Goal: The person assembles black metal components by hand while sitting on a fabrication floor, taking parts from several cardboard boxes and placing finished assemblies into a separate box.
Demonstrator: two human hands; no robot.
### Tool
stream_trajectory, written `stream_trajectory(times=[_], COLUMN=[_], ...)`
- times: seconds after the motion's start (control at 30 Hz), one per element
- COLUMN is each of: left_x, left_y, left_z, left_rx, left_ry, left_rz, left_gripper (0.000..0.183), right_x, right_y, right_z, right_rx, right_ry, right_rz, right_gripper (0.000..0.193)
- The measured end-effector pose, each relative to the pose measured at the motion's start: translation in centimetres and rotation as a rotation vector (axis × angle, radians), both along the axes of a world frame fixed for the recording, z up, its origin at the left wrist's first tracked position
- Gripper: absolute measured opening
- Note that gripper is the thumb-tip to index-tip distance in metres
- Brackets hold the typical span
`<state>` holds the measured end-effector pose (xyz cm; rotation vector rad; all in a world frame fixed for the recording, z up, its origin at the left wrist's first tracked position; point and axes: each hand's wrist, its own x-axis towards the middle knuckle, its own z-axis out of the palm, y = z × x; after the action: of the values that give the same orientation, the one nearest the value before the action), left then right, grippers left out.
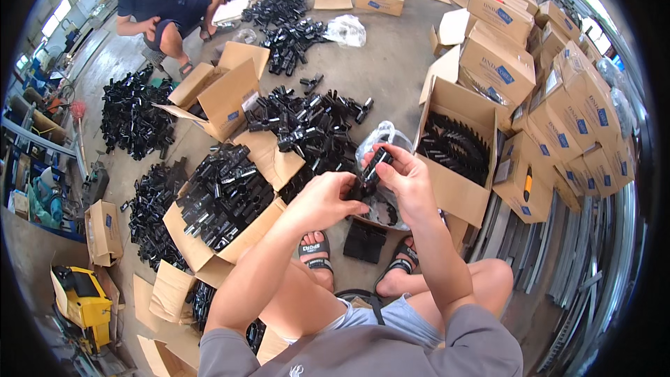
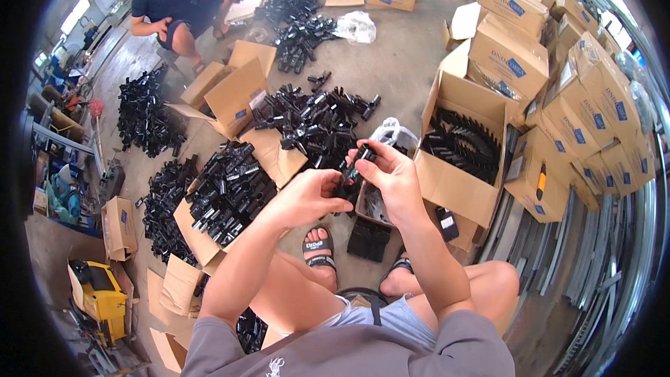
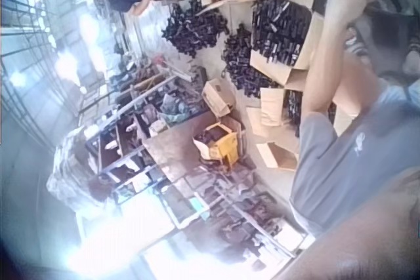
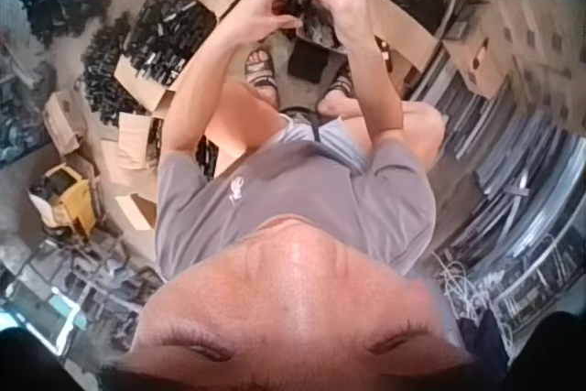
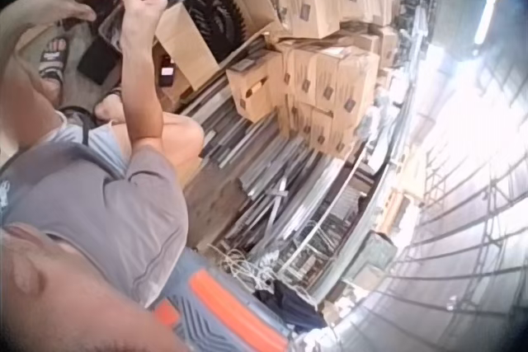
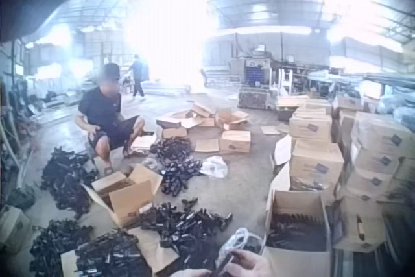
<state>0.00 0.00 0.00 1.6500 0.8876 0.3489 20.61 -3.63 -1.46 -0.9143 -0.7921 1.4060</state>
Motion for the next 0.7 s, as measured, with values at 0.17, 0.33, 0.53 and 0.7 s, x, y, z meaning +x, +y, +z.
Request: stream_trajectory(times=[0.17, 0.33, 0.53, 0.7], left_x=[-0.6, -1.4, -1.9, -2.0], left_y=[-0.2, 0.3, 0.3, 0.6], left_z=[-0.9, 0.1, 1.8, 1.2], left_rx=[0.01, 0.208, 0.352, 0.428], left_ry=[0.044, 0.083, 0.254, 0.395], left_rz=[0.066, 0.196, 0.274, 0.271], left_gripper=[0.03, 0.039, 0.039, 0.04], right_x=[-0.8, 6.3, 6.1, 3.3], right_y=[0.3, 3.3, -0.4, 3.1], right_z=[-2.2, -20.0, -29.7, -29.4], right_rx=[0.172, -0.21, -0.615, -0.15], right_ry=[0.1, -0.775, -1.584, -1.442], right_rz=[-0.005, 0.037, 0.219, -0.298], right_gripper=[0.049, 0.035, 0.023, 0.019])
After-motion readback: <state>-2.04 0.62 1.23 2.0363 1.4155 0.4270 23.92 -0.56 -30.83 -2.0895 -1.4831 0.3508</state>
